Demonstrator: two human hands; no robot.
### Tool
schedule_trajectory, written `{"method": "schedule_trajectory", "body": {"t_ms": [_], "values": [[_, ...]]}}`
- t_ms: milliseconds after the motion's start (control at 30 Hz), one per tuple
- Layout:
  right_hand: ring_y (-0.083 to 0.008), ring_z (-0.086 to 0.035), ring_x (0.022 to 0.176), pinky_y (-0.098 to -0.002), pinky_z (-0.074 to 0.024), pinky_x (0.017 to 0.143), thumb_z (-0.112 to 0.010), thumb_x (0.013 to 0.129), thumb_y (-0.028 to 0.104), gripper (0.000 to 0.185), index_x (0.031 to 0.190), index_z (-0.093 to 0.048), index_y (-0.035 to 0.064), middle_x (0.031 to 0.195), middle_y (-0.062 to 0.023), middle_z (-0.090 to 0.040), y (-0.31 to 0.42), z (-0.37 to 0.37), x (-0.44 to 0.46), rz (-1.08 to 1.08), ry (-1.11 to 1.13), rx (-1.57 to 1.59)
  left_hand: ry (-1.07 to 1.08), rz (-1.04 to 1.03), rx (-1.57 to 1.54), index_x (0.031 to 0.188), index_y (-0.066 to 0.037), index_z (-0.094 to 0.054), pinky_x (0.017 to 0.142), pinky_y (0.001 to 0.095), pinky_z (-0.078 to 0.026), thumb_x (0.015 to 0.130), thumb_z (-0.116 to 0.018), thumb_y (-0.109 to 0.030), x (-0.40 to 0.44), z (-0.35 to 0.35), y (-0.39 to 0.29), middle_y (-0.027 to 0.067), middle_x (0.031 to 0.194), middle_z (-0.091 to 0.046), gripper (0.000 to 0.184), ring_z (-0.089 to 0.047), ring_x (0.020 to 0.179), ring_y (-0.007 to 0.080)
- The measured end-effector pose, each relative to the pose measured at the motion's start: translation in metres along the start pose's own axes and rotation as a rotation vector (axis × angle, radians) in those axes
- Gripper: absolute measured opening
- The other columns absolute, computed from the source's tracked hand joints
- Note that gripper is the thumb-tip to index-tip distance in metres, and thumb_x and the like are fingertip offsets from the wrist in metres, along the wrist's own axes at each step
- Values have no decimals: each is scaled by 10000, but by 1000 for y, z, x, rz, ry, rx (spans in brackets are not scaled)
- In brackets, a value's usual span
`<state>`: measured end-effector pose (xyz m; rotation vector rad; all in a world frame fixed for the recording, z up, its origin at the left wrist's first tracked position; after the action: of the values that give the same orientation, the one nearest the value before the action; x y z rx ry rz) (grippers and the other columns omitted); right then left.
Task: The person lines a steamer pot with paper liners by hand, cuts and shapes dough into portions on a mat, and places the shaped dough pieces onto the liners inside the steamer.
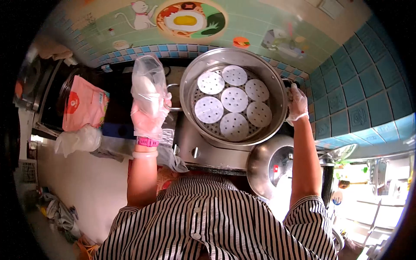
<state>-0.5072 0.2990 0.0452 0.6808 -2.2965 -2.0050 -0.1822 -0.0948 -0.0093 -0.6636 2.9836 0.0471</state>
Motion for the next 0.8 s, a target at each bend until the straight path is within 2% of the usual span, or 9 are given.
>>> {"method": "schedule_trajectory", "body": {"t_ms": [33,167,267,333,467,500,600,633,800], "values": [[-219,-654,806,-386,-545,747,-613,1034,343,353,1110,-651,0,934,-93,-688,-2,-4,-5,25,-7,46,31,-23,51,1427,-138,-555,903,542,-501,912,-599,-421,-1,0,-3,194,1409,-562,589,-558,1143,453],[-244,-696,897,-392,-575,808,-540,1067,334,375,1179,-643,-9,1039,-131,-720,12,-30,-25,41,27,28,66,15,56,1431,-91,-516,909,589,-548,922,-611,-351,-14,0,-10,143,1386,-608,580,-591,1251,372],[-240,-705,943,-390,-588,804,-457,1093,342,400,1169,-653,1,1097,-147,-724,29,-68,-44,11,148,103,-77,-95,160,1397,-164,-568,888,579,-530,915,-617,-417,-23,-16,-19,85,1355,-636,547,-612,1211,334],[-209,-718,798,-335,-602,713,-472,1092,309,374,1129,-667,-8,970,-126,-746,31,-62,-39,8,240,74,-92,-119,183,1376,-180,-596,907,581,-522,923,-618,-434,-33,-28,-25,60,1335,-653,519,-620,1208,311],[-190,-717,786,-333,-603,701,-516,1079,259,307,1065,-678,-1,948,-124,-747,50,-78,-47,-6,401,232,8,-124,185,1391,-138,-583,999,600,-491,936,-615,-409,-49,-54,-48,71,1377,-632,530,-598,1259,315],[-192,-719,782,-336,-605,700,-529,1075,257,295,1048,-676,3,934,-120,-748,54,-87,-42,-70,567,258,21,-144,170,1417,-140,-564,1051,608,-462,938,-610,-412,-49,-63,-58,78,1426,-600,552,-563,1312,319],[-152,-701,725,-291,-575,627,-567,1061,242,244,1013,-666,24,853,-64,-735,59,-114,-69,51,248,155,75,-159,122,1434,-127,-547,1095,616,-430,913,-630,-370,-66,-82,-77,99,1479,-554,581,-517,1363,332],[-138,-691,712,-275,-561,616,-572,1059,243,237,1023,-663,28,840,-43,-727,55,-113,-56,32,281,145,98,-182,125,1436,-125,-543,1102,612,-430,892,-645,-345,-71,-89,-85,107,1491,-537,596,-506,1369,351],[-55,-530,565,-212,-401,493,-572,1063,238,211,982,-640,55,694,58,-580,57,-90,-36,89,342,112,87,-123,243,1448,-145,-538,915,534,-512,924,-559,-424,-91,-83,-61,106,1486,-535,594,-544,1293,376]]}}
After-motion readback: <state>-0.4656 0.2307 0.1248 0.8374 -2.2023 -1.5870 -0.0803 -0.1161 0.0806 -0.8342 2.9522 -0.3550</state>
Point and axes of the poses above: each hand's wrist, its own x-axis towards the middle knuckle, its own z-axis out of the back of the hand, y = z × x, the point moved 7 cm from there along x, towards the middle knuckle
